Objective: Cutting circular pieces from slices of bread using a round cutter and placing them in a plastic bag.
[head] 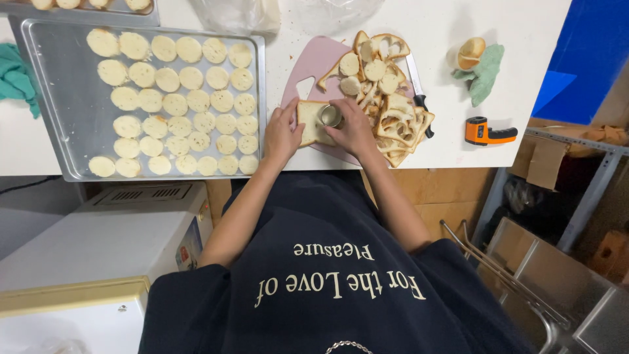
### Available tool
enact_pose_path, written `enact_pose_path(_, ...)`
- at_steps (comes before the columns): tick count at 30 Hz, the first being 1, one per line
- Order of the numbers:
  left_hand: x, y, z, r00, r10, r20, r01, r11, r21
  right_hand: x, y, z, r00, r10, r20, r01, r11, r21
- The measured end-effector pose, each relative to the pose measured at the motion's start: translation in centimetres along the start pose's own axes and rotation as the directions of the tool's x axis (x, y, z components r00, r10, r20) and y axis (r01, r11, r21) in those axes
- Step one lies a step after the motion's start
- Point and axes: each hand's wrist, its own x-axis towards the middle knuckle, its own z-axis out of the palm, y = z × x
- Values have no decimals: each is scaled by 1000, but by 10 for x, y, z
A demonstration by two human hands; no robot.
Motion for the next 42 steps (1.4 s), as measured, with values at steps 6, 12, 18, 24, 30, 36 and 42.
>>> enact_pose_path(6,1,-5,4,1000,-3,2,3,1000,-14,2,2,4,1000,8,11,-7,1000,-19)
enact_pose_path(12,2,-4,4,1000,-18,0,18,1000,-17,5,4,5,999,-17,36,19,998,-53)
enact_pose_path(18,2,-2,2,999,-38,5,38,999,-33,5,1,5,999,-5,54,8,998,-68)
enact_pose_path(24,1,-3,1,1000,-23,4,23,999,-38,1,1,10,1000,-26,-9,25,998,-63)
enact_pose_path(30,1,2,-2,1000,-21,15,21,999,-38,-1,-1,10,1000,31,0,-31,999,-32)
enact_pose_path(36,1,-1,-1,1000,-3,4,4,999,-43,20,-16,16,981,-167,-102,147,973,-178)
enact_pose_path(42,3,-5,0,1000,25,-11,-25,999,-29,58,-5,54,990,-142,10,131,880,-457)
